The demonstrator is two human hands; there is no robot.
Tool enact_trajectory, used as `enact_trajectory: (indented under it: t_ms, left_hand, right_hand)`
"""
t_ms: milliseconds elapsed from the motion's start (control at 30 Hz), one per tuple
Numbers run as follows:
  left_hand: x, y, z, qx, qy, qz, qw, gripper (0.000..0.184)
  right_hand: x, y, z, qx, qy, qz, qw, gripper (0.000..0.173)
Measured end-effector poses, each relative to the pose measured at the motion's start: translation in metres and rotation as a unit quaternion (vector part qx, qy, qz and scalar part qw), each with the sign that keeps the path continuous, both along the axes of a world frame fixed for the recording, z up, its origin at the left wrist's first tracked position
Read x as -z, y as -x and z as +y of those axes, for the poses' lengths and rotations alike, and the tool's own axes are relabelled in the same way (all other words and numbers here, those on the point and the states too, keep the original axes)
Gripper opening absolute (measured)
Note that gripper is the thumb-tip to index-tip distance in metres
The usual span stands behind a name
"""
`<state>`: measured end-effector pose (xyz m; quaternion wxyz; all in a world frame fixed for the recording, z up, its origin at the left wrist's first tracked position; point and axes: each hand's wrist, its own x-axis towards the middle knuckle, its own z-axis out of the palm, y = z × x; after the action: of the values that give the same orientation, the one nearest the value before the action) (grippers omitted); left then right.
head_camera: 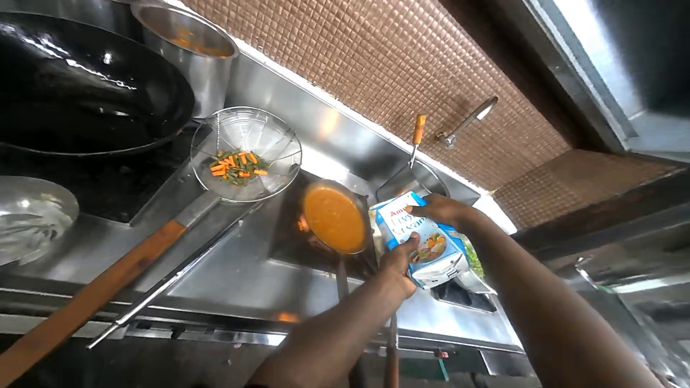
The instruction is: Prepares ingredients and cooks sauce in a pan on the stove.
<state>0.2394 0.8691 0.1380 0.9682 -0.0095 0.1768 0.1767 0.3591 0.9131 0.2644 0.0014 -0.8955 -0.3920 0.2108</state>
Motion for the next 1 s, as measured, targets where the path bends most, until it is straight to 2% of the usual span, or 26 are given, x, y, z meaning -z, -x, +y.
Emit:
enact_trajectory:
  t_ms: [233,333,433,567,800,1000]
  left_hand:
    - [0.0,-0.004,-0.003,-0.02,0.045,-0.016,0.999,0.052]
    - [0.002,-0.004,0.003,-0.002,0.045,-0.033,0.998,0.056]
    - [0.006,-0.003,0.023,0.03,-0.028,-0.012,0.999,0.052]
    - [0.004,-0.004,0.041,0.029,-0.107,0.084,0.99,0.063]
    - [0.012,-0.016,0.033,0.003,-0.036,0.07,0.997,0.062]
    - [-0.001,-0.005,0.038,-0.003,-0.056,0.091,0.994,0.062]
  right_hand:
    - [0.001,-0.002,0.01,-0.014,0.042,-0.058,0.997,0.043]
    - [-0.001,-0.001,0.013,-0.011,0.055,-0.071,0.996,0.043]
    - [-0.006,-0.001,0.014,0.006,0.045,-0.06,0.997,0.042]
    - [-0.004,-0.004,0.018,0.003,0.042,-0.046,0.998,0.041]
    - [0.004,-0.006,0.029,-0.011,0.09,-0.078,0.993,0.04]
    - [-0.005,-0.001,0.04,-0.022,0.108,-0.118,0.987,0.043]
